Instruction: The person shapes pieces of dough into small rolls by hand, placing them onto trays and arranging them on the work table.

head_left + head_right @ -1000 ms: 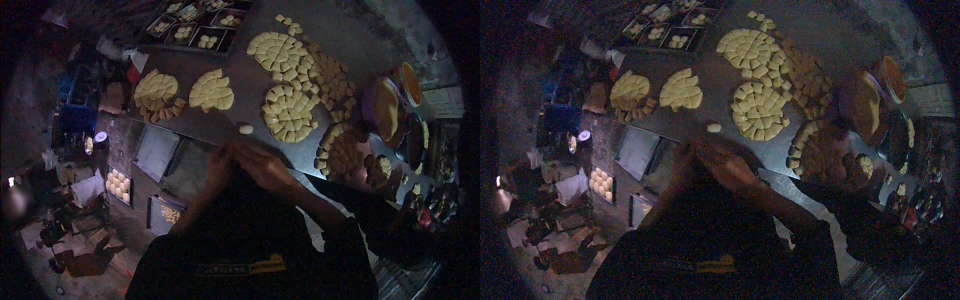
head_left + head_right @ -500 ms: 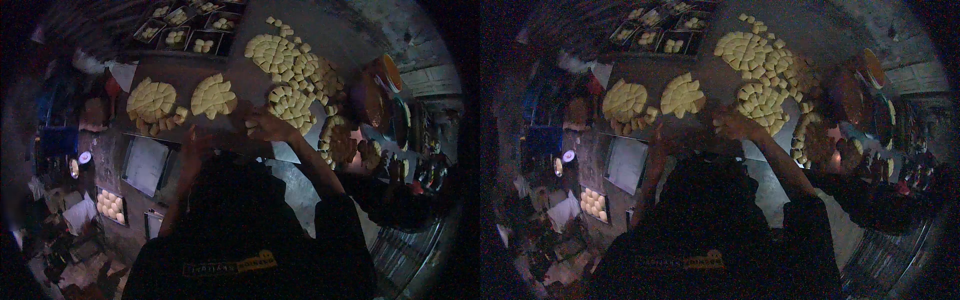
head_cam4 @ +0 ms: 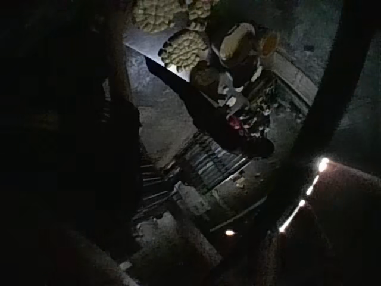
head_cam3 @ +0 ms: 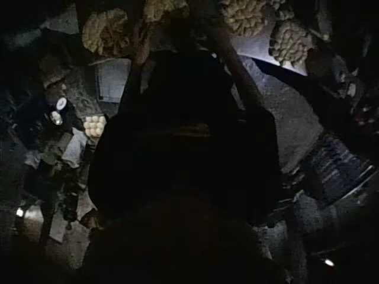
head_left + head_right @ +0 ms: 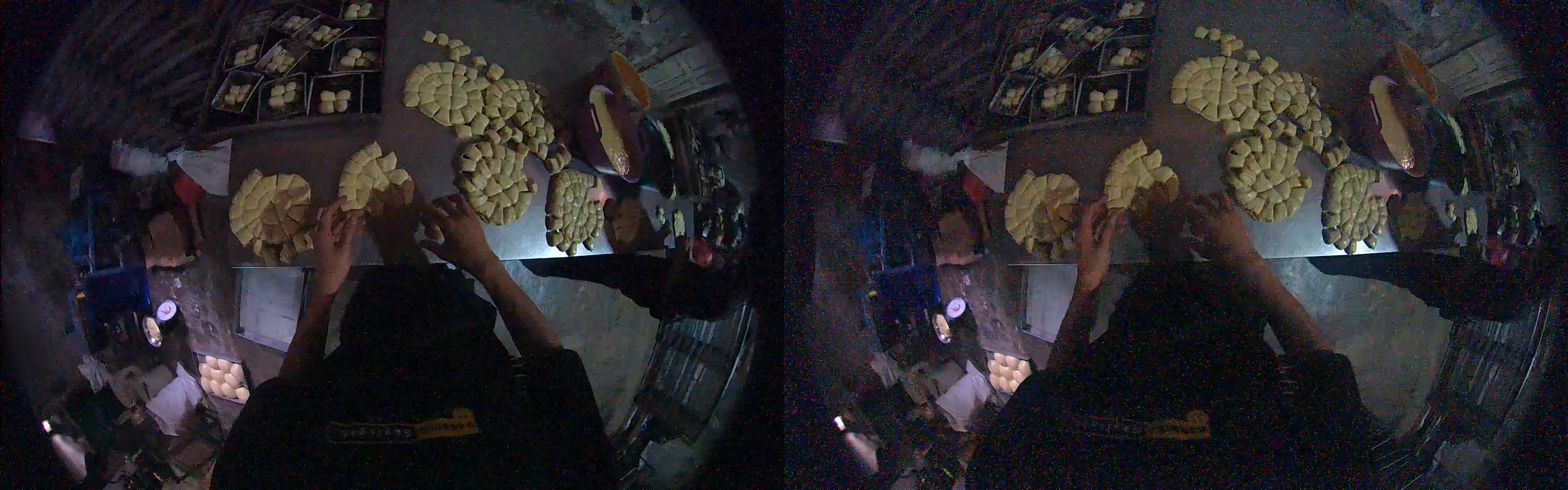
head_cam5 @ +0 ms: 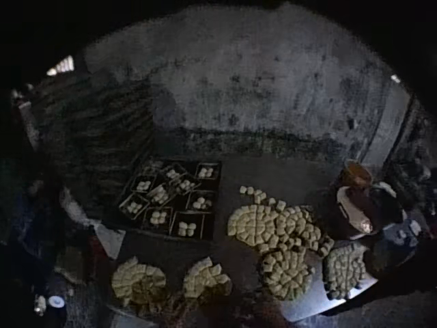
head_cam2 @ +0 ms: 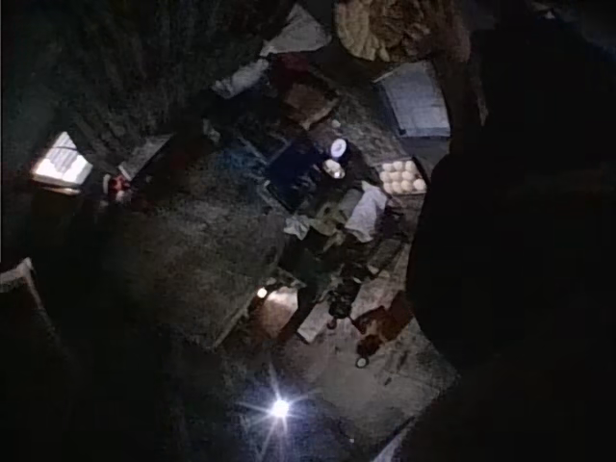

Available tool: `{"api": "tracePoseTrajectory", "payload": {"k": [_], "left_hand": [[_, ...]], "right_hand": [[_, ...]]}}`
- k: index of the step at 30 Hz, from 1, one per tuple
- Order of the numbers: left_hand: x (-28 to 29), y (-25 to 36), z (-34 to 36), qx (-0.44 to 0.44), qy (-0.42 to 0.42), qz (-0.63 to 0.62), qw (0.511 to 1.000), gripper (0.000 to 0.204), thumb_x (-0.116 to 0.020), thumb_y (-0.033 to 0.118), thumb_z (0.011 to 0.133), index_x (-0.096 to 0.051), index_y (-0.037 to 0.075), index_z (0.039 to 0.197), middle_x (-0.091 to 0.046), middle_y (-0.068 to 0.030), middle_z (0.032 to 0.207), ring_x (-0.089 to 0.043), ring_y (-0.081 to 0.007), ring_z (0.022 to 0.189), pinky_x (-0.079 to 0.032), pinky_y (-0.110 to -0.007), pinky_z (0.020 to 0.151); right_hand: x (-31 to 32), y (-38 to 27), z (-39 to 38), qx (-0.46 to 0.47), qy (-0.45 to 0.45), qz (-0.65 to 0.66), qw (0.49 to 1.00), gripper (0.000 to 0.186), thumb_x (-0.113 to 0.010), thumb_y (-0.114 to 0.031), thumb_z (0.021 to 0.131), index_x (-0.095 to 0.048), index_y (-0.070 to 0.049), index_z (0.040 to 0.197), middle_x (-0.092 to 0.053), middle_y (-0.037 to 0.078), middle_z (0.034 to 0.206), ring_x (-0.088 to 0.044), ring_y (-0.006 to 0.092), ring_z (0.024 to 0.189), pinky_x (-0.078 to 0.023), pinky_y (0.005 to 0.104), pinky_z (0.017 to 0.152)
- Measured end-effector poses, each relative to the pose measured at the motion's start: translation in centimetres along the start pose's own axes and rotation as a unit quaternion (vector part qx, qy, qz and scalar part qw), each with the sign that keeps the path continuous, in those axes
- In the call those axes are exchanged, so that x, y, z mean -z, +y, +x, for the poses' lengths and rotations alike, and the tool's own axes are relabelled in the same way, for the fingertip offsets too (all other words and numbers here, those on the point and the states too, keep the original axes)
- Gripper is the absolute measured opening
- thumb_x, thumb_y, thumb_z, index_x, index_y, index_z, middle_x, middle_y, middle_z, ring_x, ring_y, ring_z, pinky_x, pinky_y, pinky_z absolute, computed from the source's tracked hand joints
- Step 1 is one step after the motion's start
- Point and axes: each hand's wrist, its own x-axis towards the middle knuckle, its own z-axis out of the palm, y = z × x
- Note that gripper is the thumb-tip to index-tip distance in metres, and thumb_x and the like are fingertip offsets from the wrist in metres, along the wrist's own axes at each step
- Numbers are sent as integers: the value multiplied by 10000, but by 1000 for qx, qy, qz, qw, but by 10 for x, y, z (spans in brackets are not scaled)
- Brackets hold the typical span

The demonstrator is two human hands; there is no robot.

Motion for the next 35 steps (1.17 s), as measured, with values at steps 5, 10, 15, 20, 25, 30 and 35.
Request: {"api": "tracePoseTrajectory", "payload": {"k": [5,10,15,20,25,30,35], "left_hand": [[-13,3,33,-161,12,197,967,293,-582,66,962,-545,24,1249,-596,-122,1248,-592,-212,1138,-496,-341,926],[-16,-28,64,-227,-45,227,946,359,-536,-75,894,-567,17,1240,-580,-130,1308,-564,-243,1200,-447,-346,999],[-11,-24,55,-168,-78,318,930,336,-526,-84,889,-585,-15,1213,-581,-126,1288,-595,-218,1133,-477,-330,965],[-52,2,29,-80,-106,101,986,250,-587,83,948,-608,-21,1174,-625,-105,1161,-607,-199,1052,-501,-319,902],[-152,83,-13,71,-128,-22,989,285,-619,205,963,-634,-16,1142,-660,-97,1064,-618,-193,1017,-500,-309,869],[-215,104,-10,-153,-192,47,968,414,-615,223,962,-543,-25,1286,-568,-173,1285,-536,-275,1214,-428,-368,1012],[-271,104,30,-378,-326,166,851,827,-650,388,920,-220,2,1512,-203,-233,1575,-210,-384,1459,-249,-470,1158]], "right_hand": [[-82,-37,46,-95,-98,175,975,439,-650,-166,811,-585,-52,1230,-492,221,1371,-545,445,1162,-525,483,873],[-143,-47,86,-49,158,124,978,390,-621,-102,786,-609,2,1161,-555,226,1217,-616,369,1043,-573,454,793],[-53,-37,63,-107,-62,397,909,298,-691,-140,822,-665,-14,1090,-661,142,1103,-652,290,953,-536,377,816],[5,-22,-28,-198,59,598,774,289,-762,-140,832,-674,-21,1079,-680,80,1062,-649,190,957,-522,365,849],[73,-20,-47,-156,235,301,911,441,-749,-78,770,-629,-51,1194,-623,123,1172,-646,319,999,-528,406,900],[140,1,-68,-169,371,239,881,444,-703,20,798,-624,-81,1223,-613,140,1230,-627,310,1093,-529,378,913],[158,65,-119,-183,274,517,790,530,-673,9,874,-532,-136,1363,-527,169,1388,-533,364,1265,-490,374,996]]}}
